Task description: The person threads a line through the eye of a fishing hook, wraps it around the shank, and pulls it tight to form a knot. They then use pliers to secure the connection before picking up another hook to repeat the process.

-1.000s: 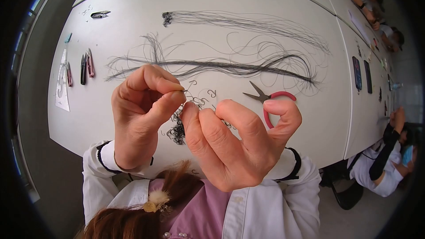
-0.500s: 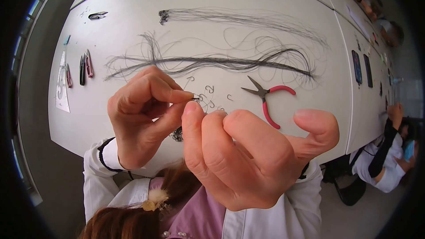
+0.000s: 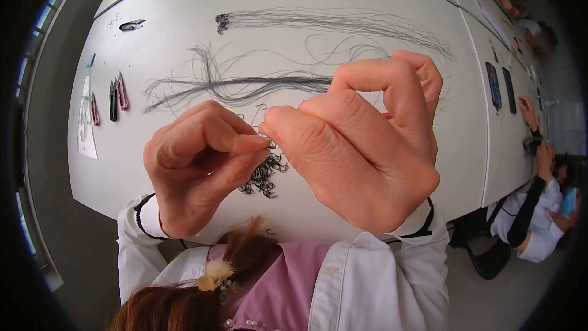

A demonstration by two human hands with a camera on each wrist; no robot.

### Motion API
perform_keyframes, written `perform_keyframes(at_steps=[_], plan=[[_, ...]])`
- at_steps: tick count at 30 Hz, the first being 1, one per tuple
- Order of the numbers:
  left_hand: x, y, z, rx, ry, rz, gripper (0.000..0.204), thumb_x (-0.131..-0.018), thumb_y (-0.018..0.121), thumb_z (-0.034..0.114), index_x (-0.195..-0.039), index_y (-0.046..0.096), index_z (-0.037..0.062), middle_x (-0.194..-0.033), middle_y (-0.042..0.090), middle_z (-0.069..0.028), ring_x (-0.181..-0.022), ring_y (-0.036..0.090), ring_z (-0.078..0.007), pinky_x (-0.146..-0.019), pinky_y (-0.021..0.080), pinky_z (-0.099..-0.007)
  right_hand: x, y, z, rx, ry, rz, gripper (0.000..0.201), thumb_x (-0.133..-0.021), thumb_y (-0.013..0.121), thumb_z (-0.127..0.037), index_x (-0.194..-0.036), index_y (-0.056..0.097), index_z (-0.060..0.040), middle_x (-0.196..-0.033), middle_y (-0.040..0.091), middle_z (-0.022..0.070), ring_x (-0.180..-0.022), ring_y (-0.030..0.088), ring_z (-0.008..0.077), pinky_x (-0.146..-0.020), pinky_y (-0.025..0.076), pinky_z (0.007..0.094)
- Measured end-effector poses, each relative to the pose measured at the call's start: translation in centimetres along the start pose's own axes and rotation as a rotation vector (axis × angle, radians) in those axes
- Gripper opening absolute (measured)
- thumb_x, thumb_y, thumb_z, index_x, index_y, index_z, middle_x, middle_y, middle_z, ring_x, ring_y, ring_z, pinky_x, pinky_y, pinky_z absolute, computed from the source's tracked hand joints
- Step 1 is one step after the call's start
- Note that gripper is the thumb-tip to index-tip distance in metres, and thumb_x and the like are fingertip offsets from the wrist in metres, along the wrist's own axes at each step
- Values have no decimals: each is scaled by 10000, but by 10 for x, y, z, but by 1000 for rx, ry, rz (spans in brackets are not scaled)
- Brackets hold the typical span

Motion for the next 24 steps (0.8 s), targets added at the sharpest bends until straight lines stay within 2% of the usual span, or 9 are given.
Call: perform_keyframes(at_steps=[4, 11, 14, 16, 20, 23, 24], plan=[[1, -1, -1, 27, 0, 5, 104, -743, 660, -110, -749, 598, -26, -767, 586, -73, -625, 519, -69, -532, 414, -198, -1, 3, 4, -76, 72, -9, 220, -574, 788, -40, -761, 674, -58, -645, 576, 9, -631, 441, 218, -647, 358, 354], [1, -2, -4, 96, -38, 9, 92, -760, 647, -113, -786, 603, -36, -786, 573, -73, -653, 514, -68, -553, 420, -194, 1, 12, 12, -213, 164, -46, 147, -609, 745, -6, -721, 654, -40, -635, 586, 14, -624, 435, 196, -623, 367, 323], [1, -4, -5, 143, -119, 43, 88, -767, 642, -112, -798, 601, -41, -771, 560, -62, -658, 505, -67, -565, 417, -195, 3, 17, 16, -325, 256, -111, 125, -626, 715, 19, -715, 645, -33, -647, 593, 14, -631, 433, 188, -614, 370, 306], [1, -4, -6, 152, -101, 56, 87, -769, 637, -115, -802, 600, -43, -770, 554, -57, -659, 502, -68, -568, 415, -197, 5, 22, 16, -448, 352, -141, 128, -620, 703, 34, -710, 641, -32, -657, 591, 10, -641, 432, 191, -611, 368, 298], [2, -7, -12, 264, -114, 144, 86, -771, 623, -124, -799, 599, -46, -767, 542, -44, -668, 494, -67, -583, 411, -200, 5, 23, 10, -405, 317, -105, 144, -607, 730, 9, -712, 643, -37, -657, 580, 4, -648, 434, 192, -603, 361, 299], [1, -9, -14, 242, -116, 187, 90, -767, 622, -129, -798, 603, -47, -763, 538, -35, -671, 488, -65, -585, 404, -199, 3, 20, 0, -316, 229, -70, 176, -579, 758, -27, -719, 651, -42, -643, 564, -3, -652, 449, 193, -664, 392, 330], [1, -10, -15, 243, -117, 191, 90, -767, 622, -129, -798, 603, -47, -763, 538, -35, -671, 488, -65, -585, 404, -199, 2, 16, -6, -197, 171, -70, 192, -564, 766, -43, -722, 657, -47, -648, 560, -5, -649, 460, 190, -719, 403, 369]])
Point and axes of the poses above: each hand's wrist, its own x-axis away from the middle knuckle, its own y-axis out of the palm, z = x × y, the point moved 5 cm from there along -x, towards the middle knuckle
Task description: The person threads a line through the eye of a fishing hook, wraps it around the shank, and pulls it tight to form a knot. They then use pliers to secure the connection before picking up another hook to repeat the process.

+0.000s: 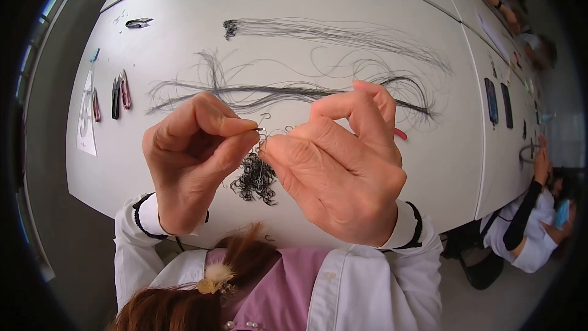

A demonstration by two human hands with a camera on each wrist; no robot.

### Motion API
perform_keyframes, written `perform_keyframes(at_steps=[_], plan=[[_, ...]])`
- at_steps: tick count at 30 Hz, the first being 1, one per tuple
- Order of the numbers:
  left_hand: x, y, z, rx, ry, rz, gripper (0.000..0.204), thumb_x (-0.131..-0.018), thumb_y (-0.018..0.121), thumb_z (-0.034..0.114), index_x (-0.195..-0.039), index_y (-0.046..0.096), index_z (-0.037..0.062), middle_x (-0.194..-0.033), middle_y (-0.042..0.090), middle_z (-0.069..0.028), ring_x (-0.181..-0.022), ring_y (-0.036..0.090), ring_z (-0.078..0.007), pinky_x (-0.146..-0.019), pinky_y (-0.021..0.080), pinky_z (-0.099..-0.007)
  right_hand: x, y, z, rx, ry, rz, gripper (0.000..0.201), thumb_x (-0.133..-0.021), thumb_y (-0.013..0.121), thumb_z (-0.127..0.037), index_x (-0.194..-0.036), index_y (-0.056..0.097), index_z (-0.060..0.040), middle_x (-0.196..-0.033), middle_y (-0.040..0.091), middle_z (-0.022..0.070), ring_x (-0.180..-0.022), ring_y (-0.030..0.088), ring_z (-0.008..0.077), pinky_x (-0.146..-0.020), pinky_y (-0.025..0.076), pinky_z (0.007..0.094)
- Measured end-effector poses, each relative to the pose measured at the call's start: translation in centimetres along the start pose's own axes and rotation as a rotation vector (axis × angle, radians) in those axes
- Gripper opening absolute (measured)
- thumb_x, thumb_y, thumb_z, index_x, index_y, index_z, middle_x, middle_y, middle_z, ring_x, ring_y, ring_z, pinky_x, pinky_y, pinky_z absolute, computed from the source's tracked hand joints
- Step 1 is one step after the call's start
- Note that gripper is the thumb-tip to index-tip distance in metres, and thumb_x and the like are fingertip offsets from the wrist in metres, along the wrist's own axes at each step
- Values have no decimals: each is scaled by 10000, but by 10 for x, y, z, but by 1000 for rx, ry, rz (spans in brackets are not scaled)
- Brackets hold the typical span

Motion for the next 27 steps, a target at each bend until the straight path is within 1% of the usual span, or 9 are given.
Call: perform_keyframes(at_steps=[1, 2, 4, 5, 9, 11, 18, 20, 27], plan=[[0, 0, 0, -30, 18, -9, 90, -766, 625, -128, -798, 603, -47, -759, 537, -32, -671, 486, -64, -584, 399, -197, 1, -1, -6, 120, -55, 5, 209, -550, 775, -59, -725, 662, -51, -652, 556, -6, -646, 470, 187, -775, 414, 407], [0, 0, 1, -60, 36, -20, 90, -764, 628, -128, -797, 604, -48, -755, 536, -29, -672, 484, -63, -583, 393, -195, 3, -1, -9, 118, -57, 2, 209, -550, 775, -59, -725, 662, -51, -652, 556, -6, -646, 470, 187, -775, 414, 407], [1, 0, 2, -91, 45, -26, 93, -760, 629, -130, -789, 604, -46, -750, 536, -30, -664, 483, -64, -575, 388, -195, 8, 0, -17, 283, -97, 36, 229, -526, 779, -65, -728, 672, -69, -674, 553, -14, -633, 484, 179, -862, 388, 495], [1, 1, 4, -122, 55, -36, 96, -755, 630, -133, -781, 604, -44, -745, 535, -30, -657, 482, -65, -566, 383, -196, 11, 3, -19, 329, -151, 153, 234, -515, 781, -73, -722, 673, -89, -703, 545, -26, -625, 486, 170, -873, 385, 528], [0, 3, 7, -220, 88, -29, 107, -740, 631, -141, -750, 599, -39, -720, 530, -36, -632, 479, -70, -543, 374, -199, 12, 2, -27, 428, -171, 196, 217, -528, 771, -81, -720, 673, -109, -716, 535, -34, -635, 489, 164, -896, 374, 553], [0, 5, 10, -274, 170, -51, 110, -729, 631, -144, -736, 597, -39, -701, 528, -42, -609, 481, -76, -524, 369, -203, 13, 0, -29, 475, -186, 212, 193, -553, 761, -95, -726, 678, -121, -724, 527, -35, -647, 489, 159, -923, 363, 569], [1, 7, 11, -278, 174, -129, 107, -719, 641, -134, -736, 595, -39, -709, 546, -52, -607, 499, -85, -521, 374, -209, 11, -11, -23, 438, -203, 214, 190, -581, 762, -124, -758, 694, -128, -712, 523, -37, -660, 487, 160, -955, 347, 561], [1, 9, 12, -278, 187, -164, 106, -720, 648, -125, -732, 594, -35, -721, 564, -59, -612, 511, -89, -522, 380, -210, 9, -13, -18, 372, -123, 121, 200, -606, 771, -150, -789, 696, -122, -726, 538, -33, -666, 490, 169, -970, 347, 529], [1, 10, 12, -270, 173, -180, 104, -726, 674, -106, -736, 604, -30, -742, 591, -70, -624, 531, -95, -534, 400, -218, -1, -12, -3, 288, -100, 22, 201, -632, 773, -163, -803, 690, -100, -716, 576, -16, -667, 492, 197, -921, 378, 476]])
Point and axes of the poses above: each hand's wrist, its own x-axis away from the middle knuckle, its own y-axis out of the palm, z = x × y, the point moved 5 cm from there along -x, towards the middle knuckle
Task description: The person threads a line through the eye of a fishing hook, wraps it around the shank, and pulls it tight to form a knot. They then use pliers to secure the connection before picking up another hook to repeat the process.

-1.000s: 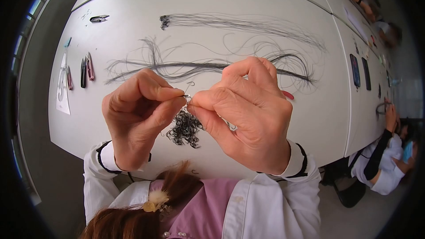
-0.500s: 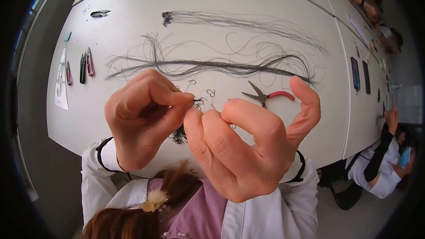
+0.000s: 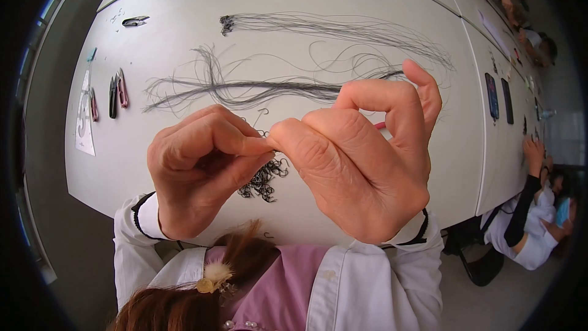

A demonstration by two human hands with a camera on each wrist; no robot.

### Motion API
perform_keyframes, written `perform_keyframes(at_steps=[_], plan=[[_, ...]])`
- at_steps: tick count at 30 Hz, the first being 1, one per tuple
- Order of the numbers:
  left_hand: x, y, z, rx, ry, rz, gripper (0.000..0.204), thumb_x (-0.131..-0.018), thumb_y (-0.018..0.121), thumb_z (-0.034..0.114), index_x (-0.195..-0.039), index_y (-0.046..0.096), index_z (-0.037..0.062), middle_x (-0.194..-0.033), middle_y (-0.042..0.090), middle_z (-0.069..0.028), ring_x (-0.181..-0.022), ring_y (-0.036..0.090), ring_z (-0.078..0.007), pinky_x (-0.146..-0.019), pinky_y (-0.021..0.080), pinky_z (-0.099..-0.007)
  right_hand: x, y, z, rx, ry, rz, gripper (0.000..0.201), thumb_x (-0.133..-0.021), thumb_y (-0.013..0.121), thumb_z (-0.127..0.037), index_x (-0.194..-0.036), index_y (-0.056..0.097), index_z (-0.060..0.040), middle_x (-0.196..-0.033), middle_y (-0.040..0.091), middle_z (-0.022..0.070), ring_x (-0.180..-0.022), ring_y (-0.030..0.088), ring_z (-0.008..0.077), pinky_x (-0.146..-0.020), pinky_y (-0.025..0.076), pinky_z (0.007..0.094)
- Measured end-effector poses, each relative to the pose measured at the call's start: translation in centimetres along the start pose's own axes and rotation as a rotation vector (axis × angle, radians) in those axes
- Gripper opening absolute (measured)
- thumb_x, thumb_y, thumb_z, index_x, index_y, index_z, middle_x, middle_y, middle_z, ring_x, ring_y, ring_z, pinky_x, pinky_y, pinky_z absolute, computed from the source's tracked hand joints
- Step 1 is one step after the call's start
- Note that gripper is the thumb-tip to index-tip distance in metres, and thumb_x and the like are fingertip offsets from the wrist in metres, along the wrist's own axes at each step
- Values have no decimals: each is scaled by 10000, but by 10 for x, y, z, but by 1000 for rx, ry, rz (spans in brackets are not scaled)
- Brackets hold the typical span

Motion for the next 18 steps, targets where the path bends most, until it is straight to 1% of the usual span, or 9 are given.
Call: perform_keyframes(at_steps=[2, 6, 8, 12, 14, 15, 17, 18], plan=[[0, 0, -1, 20, -27, -1, 99, -729, 676, -108, -748, 613, -33, -745, 594, -73, -631, 536, -95, -542, 407, -219, 1, 2, 2, -30, 15, 65, 189, -627, 774, -149, -780, 684, -85, -673, 572, -11, -655, 486, 204, -903, 383, 468], [1, 0, 0, 28, -34, -8, 96, -733, 671, -111, -766, 622, -36, -756, 596, -76, -639, 538, -92, -551, 412, -213, -1, 3, 3, -48, 30, 68, 176, -619, 777, -122, -758, 678, -78, -656, 569, -7, -643, 480, 205, -905, 383, 463], [2, 0, -2, 54, -60, -7, 92, -739, 666, -112, -778, 626, -38, -768, 596, -77, -650, 540, -87, -558, 418, -208, -2, 5, 5, -107, 79, 30, 165, -614, 777, -88, -735, 667, -69, -640, 565, -2, -648, 481, 207, -892, 385, 453], [2, -1, -3, 81, -82, -17, 82, -758, 652, -110, -796, 621, -43, -774, 592, -75, -661, 540, -82, -562, 423, -205, -2, 9, 9, -165, 113, -22, 150, -619, 764, -54, -721, 654, -56, -638, 564, 2, -654, 477, 208, -871, 390, 439], [1, -1, -5, 117, -156, -19, 66, -781, 636, -103, -813, 613, -51, -768, 582, -65, -661, 530, -73, -563, 419, -200, 0, 14, 15, -311, 201, -45, 140, -624, 753, -34, -709, 642, -48, -641, 563, 6, -659, 471, 211, -846, 396, 425], [1, -1, -5, 117, -154, -18, 66, -781, 636, -103, -813, 613, -51, -768, 582, -65, -661, 530, -73, -563, 419, -200, 0, 15, 16, -311, 199, -44, 140, -624, 753, -34, -709, 642, -48, -641, 563, 6, -659, 471, 211, -846, 396, 425], [2, -1, -9, 208, -222, 9, 57, -792, 633, -95, -824, 606, -56, -766, 575, -56, -654, 517, -66, -565, 413, -195, 1, 20, 20, -449, 275, -78, 128, -635, 742, -26, -707, 638, -46, -639, 561, 9, -658, 469, 212, -830, 400, 418], [2, -1, -10, 208, -221, 11, 57, -792, 633, -95, -824, 606, -56, -766, 575, -56, -654, 517, -66, -565, 413, -195, 1, 21, 20, -449, 273, -78, 128, -635, 742, -26, -707, 638, -46, -639, 561, 9, -658, 469, 212, -830, 400, 418]])
Point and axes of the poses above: each hand's wrist, its own x-axis away from the middle knuckle, its own y-axis out of the palm, z = x × y, the point moved 5 cm from there along -x, towards the middle knuckle
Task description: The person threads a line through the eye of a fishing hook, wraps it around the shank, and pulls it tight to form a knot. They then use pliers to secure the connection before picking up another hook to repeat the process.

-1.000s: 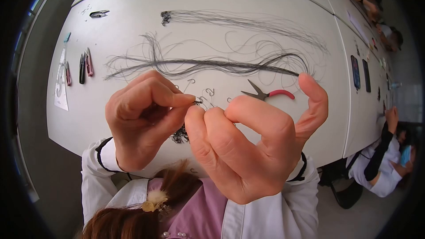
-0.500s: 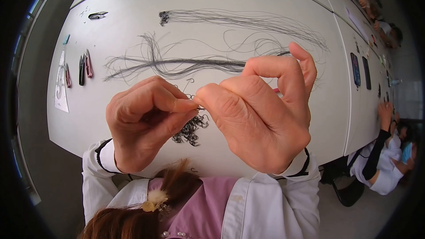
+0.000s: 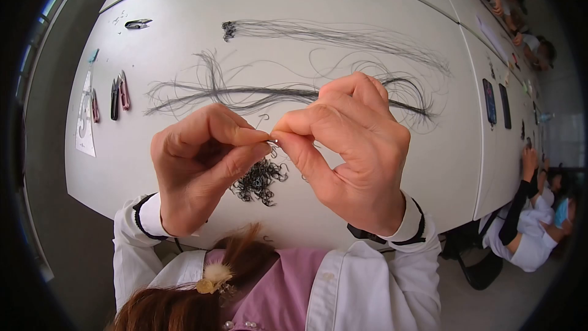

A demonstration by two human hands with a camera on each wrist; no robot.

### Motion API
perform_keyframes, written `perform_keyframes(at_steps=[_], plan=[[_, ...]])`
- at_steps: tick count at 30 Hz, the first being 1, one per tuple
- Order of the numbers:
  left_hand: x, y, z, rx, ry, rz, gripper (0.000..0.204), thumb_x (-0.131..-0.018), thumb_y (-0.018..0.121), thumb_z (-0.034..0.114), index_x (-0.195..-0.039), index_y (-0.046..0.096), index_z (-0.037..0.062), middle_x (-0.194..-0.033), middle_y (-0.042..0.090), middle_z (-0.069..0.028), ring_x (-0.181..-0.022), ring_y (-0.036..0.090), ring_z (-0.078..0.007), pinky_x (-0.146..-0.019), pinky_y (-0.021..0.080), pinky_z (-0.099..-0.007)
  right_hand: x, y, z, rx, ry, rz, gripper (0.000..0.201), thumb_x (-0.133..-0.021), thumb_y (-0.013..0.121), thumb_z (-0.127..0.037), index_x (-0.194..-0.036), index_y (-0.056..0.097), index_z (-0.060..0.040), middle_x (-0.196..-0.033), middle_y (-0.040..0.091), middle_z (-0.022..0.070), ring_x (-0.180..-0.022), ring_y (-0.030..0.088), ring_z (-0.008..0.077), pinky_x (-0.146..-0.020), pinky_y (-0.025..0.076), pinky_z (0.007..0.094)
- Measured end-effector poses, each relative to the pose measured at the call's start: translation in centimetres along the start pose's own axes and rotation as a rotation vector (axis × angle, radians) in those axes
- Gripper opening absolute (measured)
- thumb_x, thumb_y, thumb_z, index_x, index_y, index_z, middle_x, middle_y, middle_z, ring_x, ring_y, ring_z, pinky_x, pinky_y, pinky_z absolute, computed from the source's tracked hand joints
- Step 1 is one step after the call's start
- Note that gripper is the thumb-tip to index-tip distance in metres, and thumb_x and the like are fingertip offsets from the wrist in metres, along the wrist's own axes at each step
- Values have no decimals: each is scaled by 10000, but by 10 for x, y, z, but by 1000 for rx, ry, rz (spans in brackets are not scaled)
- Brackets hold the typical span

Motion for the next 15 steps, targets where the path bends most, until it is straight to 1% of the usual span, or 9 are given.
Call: perform_keyframes(at_steps=[3, 5, 6, 8, 9, 11, 12, 14, 15], plan=[[-1, -1, -5, 116, -26, 46, 56, -794, 637, -89, -828, 609, -54, -765, 570, -47, -651, 507, -61, -567, 406, -193, 2, 3, 0, -27, 9, 3, 136, -629, 746, -38, -702, 632, -47, -644, 564, 11, -657, 473, 215, -821, 398, 414], [0, -3, -5, 148, 35, 88, 61, -794, 636, -87, -838, 611, -53, -764, 565, -39, -652, 500, -59, -566, 399, -194, 3, 3, -6, 87, -88, 42, 155, -611, 761, -56, -714, 645, -50, -645, 563, 2, -658, 482, 214, -839, 395, 423], [0, -3, -4, 149, 35, 90, 61, -794, 636, -87, -838, 611, -53, -764, 565, -39, -652, 500, -59, -566, 399, -194, 4, 4, -9, 86, -89, 40, 155, -611, 761, -56, -714, 645, -50, -645, 563, 2, -658, 482, 214, -839, 395, 423], [-1, -4, -4, 91, -31, 116, 58, -796, 629, -90, -839, 614, -54, -757, 559, -29, -646, 493, -58, -563, 391, -193, 7, 4, -22, 334, -223, 84, 198, -575, 783, -96, -729, 663, -69, -647, 553, -16, -663, 493, 196, -887, 388, 457], [-1, -4, -4, 92, -31, 118, 58, -796, 629, -90, -839, 614, -54, -757, 559, -29, -646, 493, -58, -563, 391, -193, 9, 5, -24, 333, -225, 82, 198, -575, 783, -96, -729, 663, -69, -647, 553, -16, -663, 493, 196, -887, 388, 457], [-1, -3, -1, 59, 20, 134, 67, -777, 636, -103, -813, 612, -52, -740, 555, -27, -635, 486, -59, -554, 383, -197, 16, 7, -30, 494, -291, 125, 213, -570, 792, -133, -742, 676, -88, -668, 551, -34, -670, 502, 174, -921, 367, 524], [-1, -4, -2, 60, 19, 135, 67, -777, 636, -103, -813, 612, -52, -740, 555, -27, -635, 486, -59, -554, 383, -197, 17, 9, -32, 493, -291, 124, 213, -570, 792, -133, -742, 676, -88, -668, 551, -34, -670, 502, 174, -921, 367, 524], [-1, -5, 6, -207, 206, 128, 95, -736, 654, -120, -778, 611, -46, -714, 560, -43, -605, 490, -72, -525, 375, -207, 20, 10, -38, 601, -332, 220, 211, -576, 796, -156, -739, 674, -101, -687, 548, -42, -676, 505, 161, -926, 349, 579], [-1, -5, 5, -207, 204, 130, 95, -736, 654, -120, -778, 611, -46, -714, 560, -43, -605, 490, -72, -525, 375, -207, 20, 10, -39, 600, -332, 218, 211, -576, 796, -156, -739, 674, -101, -687, 548, -42, -676, 505, 161, -926, 349, 579]])
Point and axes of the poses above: each hand's wrist, its own x-axis away from the middle knuckle, its own y-axis out of the palm, z = x × y, the point moved 5 cm from there along -x, towards the middle knuckle
